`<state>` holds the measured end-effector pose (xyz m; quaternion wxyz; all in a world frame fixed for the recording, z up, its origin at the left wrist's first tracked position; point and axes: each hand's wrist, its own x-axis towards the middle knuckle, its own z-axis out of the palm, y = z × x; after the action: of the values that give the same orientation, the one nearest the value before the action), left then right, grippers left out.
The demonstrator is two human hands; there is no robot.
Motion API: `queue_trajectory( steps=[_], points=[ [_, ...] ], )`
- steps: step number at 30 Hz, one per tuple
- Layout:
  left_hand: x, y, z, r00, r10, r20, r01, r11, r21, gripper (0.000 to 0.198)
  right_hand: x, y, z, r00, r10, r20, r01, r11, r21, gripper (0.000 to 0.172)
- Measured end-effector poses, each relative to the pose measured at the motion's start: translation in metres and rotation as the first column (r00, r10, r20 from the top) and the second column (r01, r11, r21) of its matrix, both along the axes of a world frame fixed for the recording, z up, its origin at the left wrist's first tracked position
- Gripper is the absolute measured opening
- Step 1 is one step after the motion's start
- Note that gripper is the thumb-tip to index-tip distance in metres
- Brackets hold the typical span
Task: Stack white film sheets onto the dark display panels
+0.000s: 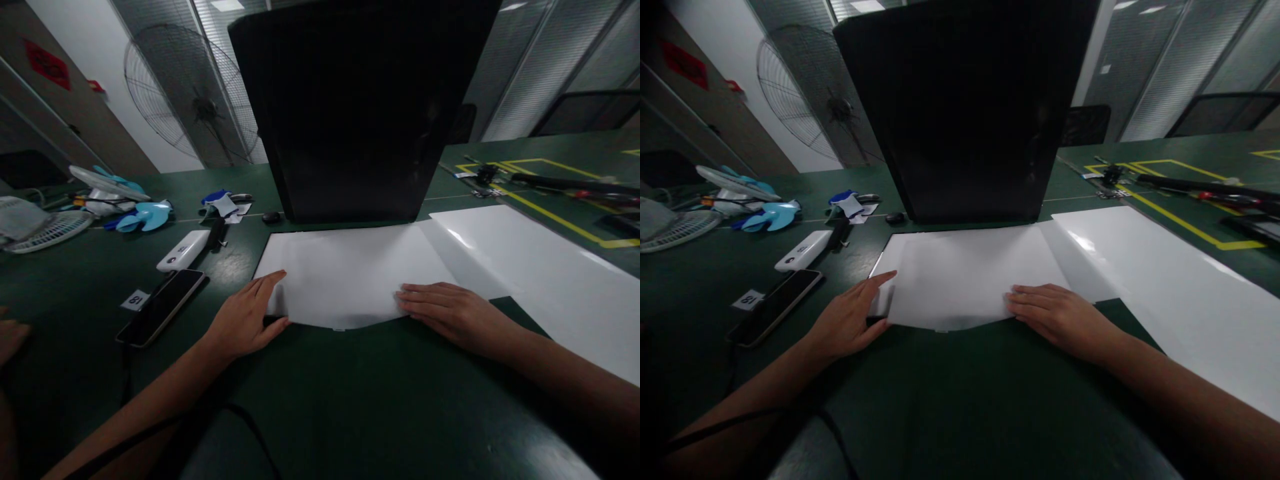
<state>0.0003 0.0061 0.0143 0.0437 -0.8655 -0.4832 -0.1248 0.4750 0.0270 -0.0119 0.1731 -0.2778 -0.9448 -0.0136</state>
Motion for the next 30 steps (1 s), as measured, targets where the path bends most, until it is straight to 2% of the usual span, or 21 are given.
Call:
queue_trajectory(
  steps=[3, 5, 9, 11, 14, 16, 17, 21, 25, 30],
  points=[
    [-0.003, 0.001, -0.003, 0.998, -0.045, 0.053, 0.04, 0.994, 0.101, 0.094, 0.001, -0.002, 0.0, 1.0, -0.003, -0.018, 0.002, 0.999, -0.04, 0.051],
    [-0.005, 0.002, -0.003, 0.996, -0.085, 0.034, 0.078, 0.983, 0.165, 0.097, -0.002, -0.005, 0.002, 1.0, -0.016, -0.027, 0.015, 0.998, -0.065, 0.059],
    [-0.002, 0.001, 0.0, 0.961, -0.268, -0.075, 0.278, 0.932, 0.233, 0.094, -0.008, -0.012, 0.007, 0.999, -0.044, 0.009, 0.045, 0.99, -0.132, 0.071],
    [0.003, 0.0, 0.0, 0.932, -0.343, -0.119, 0.363, 0.897, 0.252, 0.084, -0.009, -0.013, 0.008, 0.999, -0.044, 0.021, 0.046, 0.984, -0.172, 0.074],
    [0.009, -0.002, 0.0, 0.916, -0.369, -0.155, 0.4, 0.868, 0.295, 0.048, -0.007, -0.013, 0.006, 1.0, -0.031, 0.001, 0.03, 0.978, -0.208, 0.076],
    [0.012, -0.004, 0.001, 0.914, -0.37, -0.168, 0.405, 0.858, 0.316, 0.029, -0.005, -0.012, 0.005, 1.0, -0.022, -0.018, 0.018, 0.979, -0.202, 0.076],
    [0.012, -0.005, 0.002, 0.912, -0.371, -0.172, 0.408, 0.855, 0.319, 0.026, -0.004, -0.012, 0.004, 1.0, -0.019, -0.025, 0.014, 0.982, -0.186, 0.076],
    [0.009, -0.007, 0.009, 0.927, -0.351, -0.132, 0.375, 0.876, 0.305, 0.029, -0.001, -0.009, 0.004, 0.998, -0.002, -0.061, -0.004, 0.995, -0.102, 0.071],
    [0.007, -0.009, 0.012, 0.953, -0.297, -0.066, 0.299, 0.874, 0.383, 0.023, 0.009, -0.002, 0.007, 0.997, 0.001, -0.078, -0.009, 0.995, -0.103, 0.061],
    [0.006, -0.01, 0.011, 0.989, -0.145, -0.036, 0.146, 0.888, 0.435, 0.02, 0.021, 0.009, 0.006, 0.995, -0.095, -0.037, 0.09, 0.99, -0.111, 0.052]
  ],
)
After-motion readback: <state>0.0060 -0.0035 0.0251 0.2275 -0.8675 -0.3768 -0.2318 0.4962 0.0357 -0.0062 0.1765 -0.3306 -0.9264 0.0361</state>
